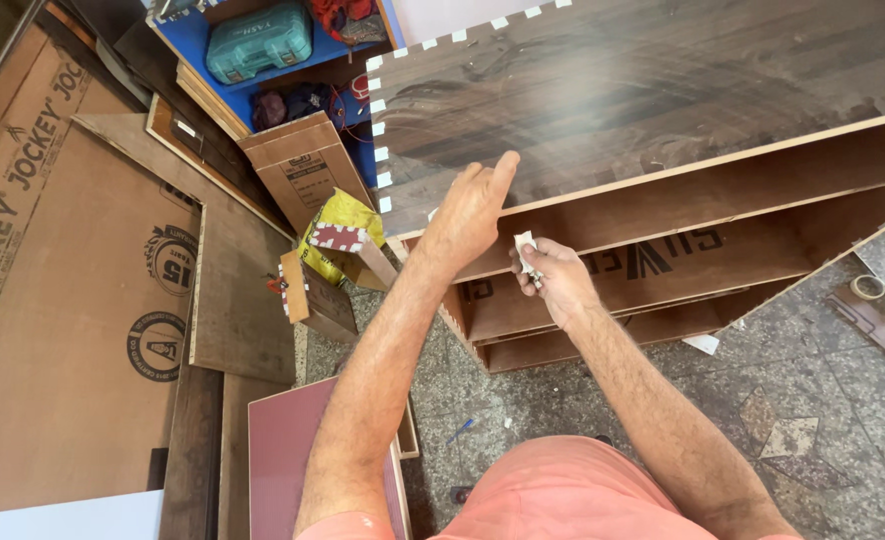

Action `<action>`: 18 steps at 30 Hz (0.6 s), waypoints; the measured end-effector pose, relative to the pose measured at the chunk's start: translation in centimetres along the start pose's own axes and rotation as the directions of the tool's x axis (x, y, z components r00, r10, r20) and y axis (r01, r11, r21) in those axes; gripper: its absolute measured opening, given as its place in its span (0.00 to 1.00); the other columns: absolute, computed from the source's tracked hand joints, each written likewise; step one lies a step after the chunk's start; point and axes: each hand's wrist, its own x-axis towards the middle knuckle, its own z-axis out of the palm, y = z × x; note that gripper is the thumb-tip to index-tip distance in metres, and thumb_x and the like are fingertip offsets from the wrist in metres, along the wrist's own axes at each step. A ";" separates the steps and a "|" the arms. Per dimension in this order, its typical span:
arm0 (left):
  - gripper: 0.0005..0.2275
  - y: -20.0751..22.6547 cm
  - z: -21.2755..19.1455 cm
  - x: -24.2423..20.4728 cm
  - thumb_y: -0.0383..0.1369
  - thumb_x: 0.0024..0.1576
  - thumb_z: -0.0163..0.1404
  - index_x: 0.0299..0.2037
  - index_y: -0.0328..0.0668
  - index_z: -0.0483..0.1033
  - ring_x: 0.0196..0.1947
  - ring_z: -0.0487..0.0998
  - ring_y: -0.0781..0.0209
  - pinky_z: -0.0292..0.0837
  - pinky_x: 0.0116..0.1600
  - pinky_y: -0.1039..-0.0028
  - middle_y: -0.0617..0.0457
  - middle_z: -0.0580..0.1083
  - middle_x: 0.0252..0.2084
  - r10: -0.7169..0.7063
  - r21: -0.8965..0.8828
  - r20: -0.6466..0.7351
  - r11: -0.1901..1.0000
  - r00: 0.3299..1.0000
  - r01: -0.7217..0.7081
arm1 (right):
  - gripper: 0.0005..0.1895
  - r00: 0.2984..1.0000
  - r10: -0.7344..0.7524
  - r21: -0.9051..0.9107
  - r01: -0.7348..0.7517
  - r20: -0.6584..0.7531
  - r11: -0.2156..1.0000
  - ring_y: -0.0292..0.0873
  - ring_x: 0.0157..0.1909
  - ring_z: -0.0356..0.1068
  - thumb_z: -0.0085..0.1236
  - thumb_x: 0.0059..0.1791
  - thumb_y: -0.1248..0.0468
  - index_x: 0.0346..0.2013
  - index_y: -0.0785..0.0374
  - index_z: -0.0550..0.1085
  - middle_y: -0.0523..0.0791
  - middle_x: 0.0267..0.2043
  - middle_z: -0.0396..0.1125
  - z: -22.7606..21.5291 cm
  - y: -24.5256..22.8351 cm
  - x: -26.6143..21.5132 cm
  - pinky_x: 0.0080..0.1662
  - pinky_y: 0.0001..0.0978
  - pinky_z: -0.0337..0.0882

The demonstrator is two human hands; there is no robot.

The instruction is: The person applies small white edge-banding pieces to the edges of a dark wooden cabinet. They press each piece into place along the top and side edges, moving systematically around the cabinet.

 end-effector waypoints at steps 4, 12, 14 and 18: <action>0.26 2.2 1.1 -2.5 0.13 0.49 0.46 0.60 0.32 0.61 0.39 0.73 0.38 0.70 0.48 0.52 0.40 0.74 0.35 -0.123 0.004 -0.058 0.992 0.991 0.124 | 0.09 1.000 -0.011 0.166 0.007 0.025 0.986 0.36 0.31 0.69 0.50 0.56 0.61 0.45 0.63 0.74 0.41 0.33 0.69 1.4 -1.8 -1.0 0.32 0.28 0.68; 0.22 6.4 4.7 -8.6 0.22 0.60 0.48 0.66 0.37 0.63 0.42 0.78 0.51 0.75 0.48 0.59 0.42 0.78 0.43 -0.605 -0.380 -0.018 0.741 0.796 0.554 | 0.08 0.995 -0.087 -0.092 0.083 -0.043 0.992 0.33 0.27 0.61 0.53 0.55 0.65 0.41 0.65 0.78 0.41 0.32 0.71 2.4 -0.2 1.4 0.28 0.24 0.61; 0.23 6.3 3.7 -9.2 0.24 0.61 0.50 0.68 0.39 0.63 0.46 0.80 0.52 0.77 0.52 0.62 0.45 0.79 0.47 -0.655 -0.462 -0.021 0.676 0.755 0.574 | 0.07 0.994 -0.095 -0.080 0.091 -0.048 0.993 0.31 0.26 0.59 0.53 0.55 0.65 0.37 0.66 0.76 0.41 0.29 0.67 1.9 1.2 1.8 0.27 0.23 0.60; 0.24 3.8 -0.3 -8.4 0.23 0.58 0.53 0.65 0.40 0.64 0.51 0.78 0.44 0.75 0.57 0.60 0.43 0.78 0.52 -0.401 -0.226 -0.301 0.912 0.865 0.344 | 0.08 0.994 0.022 -0.091 -0.032 -0.111 0.995 0.30 0.24 0.56 0.55 0.55 0.65 0.33 0.67 0.74 0.39 0.26 0.62 0.4 4.0 1.6 0.24 0.24 0.55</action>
